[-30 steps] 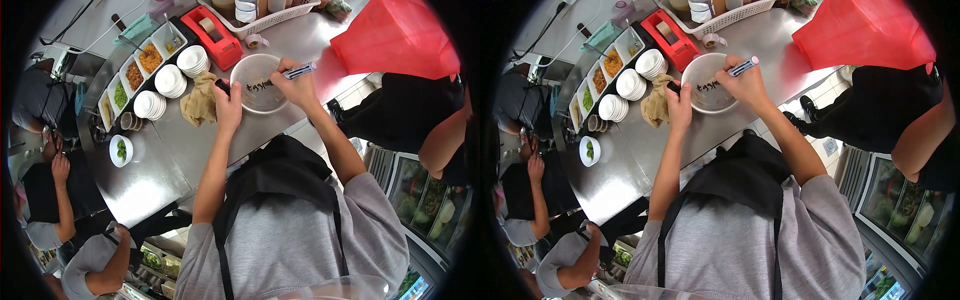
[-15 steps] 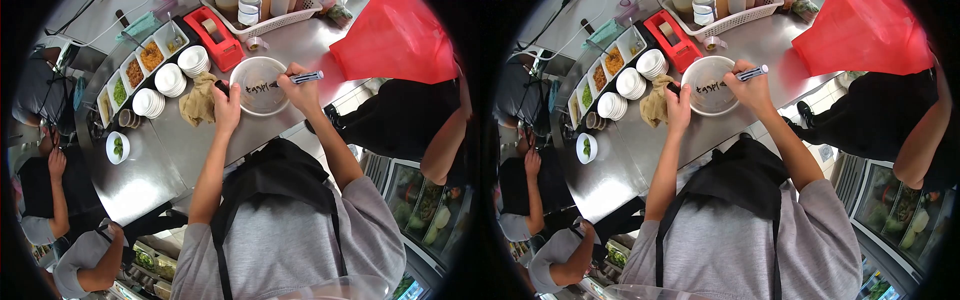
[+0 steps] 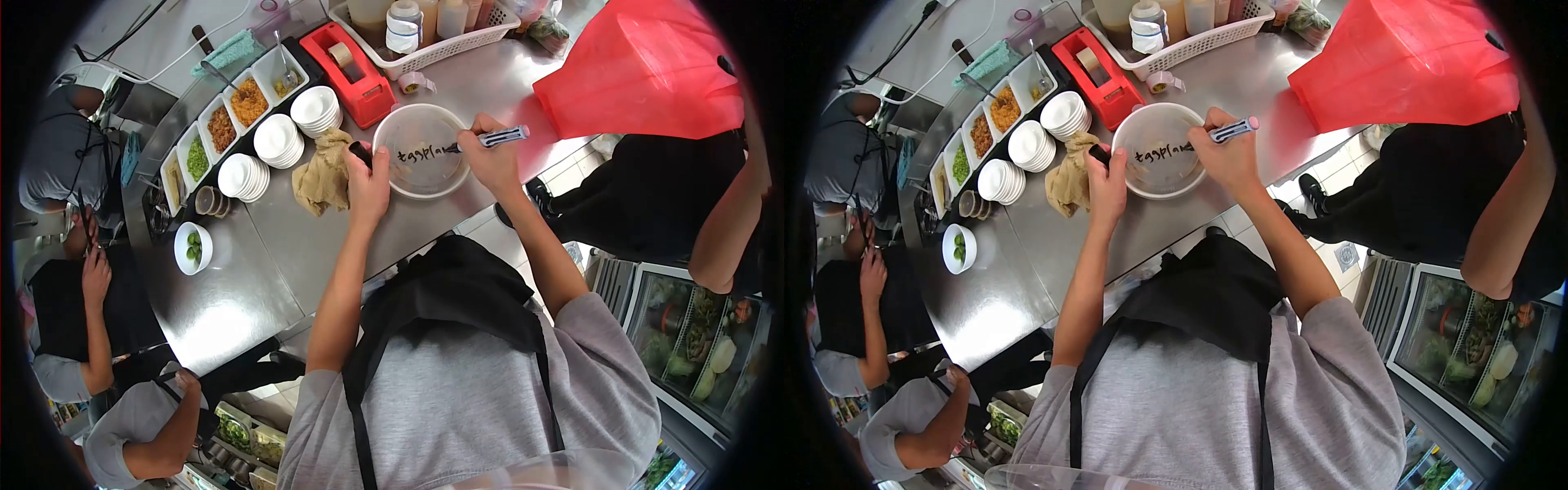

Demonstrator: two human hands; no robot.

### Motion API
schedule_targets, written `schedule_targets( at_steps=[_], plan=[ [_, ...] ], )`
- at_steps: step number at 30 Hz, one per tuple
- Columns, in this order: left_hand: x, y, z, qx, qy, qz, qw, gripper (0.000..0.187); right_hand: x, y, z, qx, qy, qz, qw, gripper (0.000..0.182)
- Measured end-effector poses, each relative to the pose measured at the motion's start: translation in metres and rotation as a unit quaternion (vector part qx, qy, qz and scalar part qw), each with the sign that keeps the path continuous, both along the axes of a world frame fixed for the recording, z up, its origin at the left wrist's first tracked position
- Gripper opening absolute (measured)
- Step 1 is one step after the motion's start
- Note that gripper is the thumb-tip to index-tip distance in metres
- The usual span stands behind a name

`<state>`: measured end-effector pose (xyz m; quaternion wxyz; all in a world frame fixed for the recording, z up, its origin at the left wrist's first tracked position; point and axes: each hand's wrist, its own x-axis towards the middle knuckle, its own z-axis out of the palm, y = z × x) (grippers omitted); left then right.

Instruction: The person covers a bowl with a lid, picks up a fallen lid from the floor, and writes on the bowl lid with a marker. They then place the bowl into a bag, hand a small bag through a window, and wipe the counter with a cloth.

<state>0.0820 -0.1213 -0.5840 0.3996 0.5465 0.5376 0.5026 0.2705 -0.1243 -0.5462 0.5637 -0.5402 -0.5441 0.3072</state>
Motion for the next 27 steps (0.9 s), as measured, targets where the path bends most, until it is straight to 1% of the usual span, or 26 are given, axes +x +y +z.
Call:
schedule_targets(
  at_steps=[3, 5, 8, 12, 15, 17, 21, 23, 24, 26, 27],
  plan=[
    [0.001, 0.0, -0.002, -0.013, -0.005, 0.003, 1.0, 0.033, 0.002, 0.001, 0.002, 0.014, -0.012, -0.017, 1.0, 0.024],
    [0.0, 0.001, -0.003, -0.015, 0.002, 0.008, 1.0, 0.036, 0.003, 0.002, 0.008, -0.009, -0.007, -0.028, 1.0, 0.023],
    [0.001, -0.001, -0.003, -0.022, -0.009, 0.015, 1.0, 0.037, 0.005, 0.001, 0.007, 0.008, -0.026, -0.044, 0.999, 0.023],
    [-0.001, 0.0, -0.003, -0.029, -0.004, 0.0, 1.0, 0.037, 0.002, -0.001, 0.01, -0.001, -0.007, -0.048, 0.999, 0.023],
    [-0.001, 0.001, -0.003, -0.025, -0.003, -0.002, 1.0, 0.037, 0.008, -0.003, 0.004, 0.009, -0.025, -0.029, 0.999, 0.024],
    [0.0, 0.0, -0.003, -0.024, -0.011, 0.0, 1.0, 0.036, 0.013, -0.007, 0.005, -0.032, -0.088, -0.022, 0.995, 0.024],
    [0.0, -0.001, -0.002, -0.025, -0.013, 0.007, 1.0, 0.037, 0.01, -0.01, 0.015, -0.017, -0.048, -0.029, 0.998, 0.021],
    [-0.003, -0.007, 0.009, 0.024, 0.092, 0.017, 0.995, 0.036, 0.013, -0.007, 0.019, -0.043, -0.048, -0.053, 0.996, 0.022],
    [-0.006, -0.009, 0.016, 0.033, 0.09, 0.019, 0.995, 0.036, 0.013, -0.003, 0.023, -0.034, -0.049, -0.053, 0.997, 0.022],
    [-0.013, -0.017, 0.032, 0.203, 0.183, -0.017, 0.962, 0.032, 0.009, -0.003, 0.038, 0.0, 0.046, -0.011, 0.999, 0.022],
    [-0.014, -0.021, 0.04, 0.21, 0.181, -0.017, 0.961, 0.032, 0.006, -0.005, 0.045, 0.008, 0.044, -0.012, 0.999, 0.022]
  ],
)
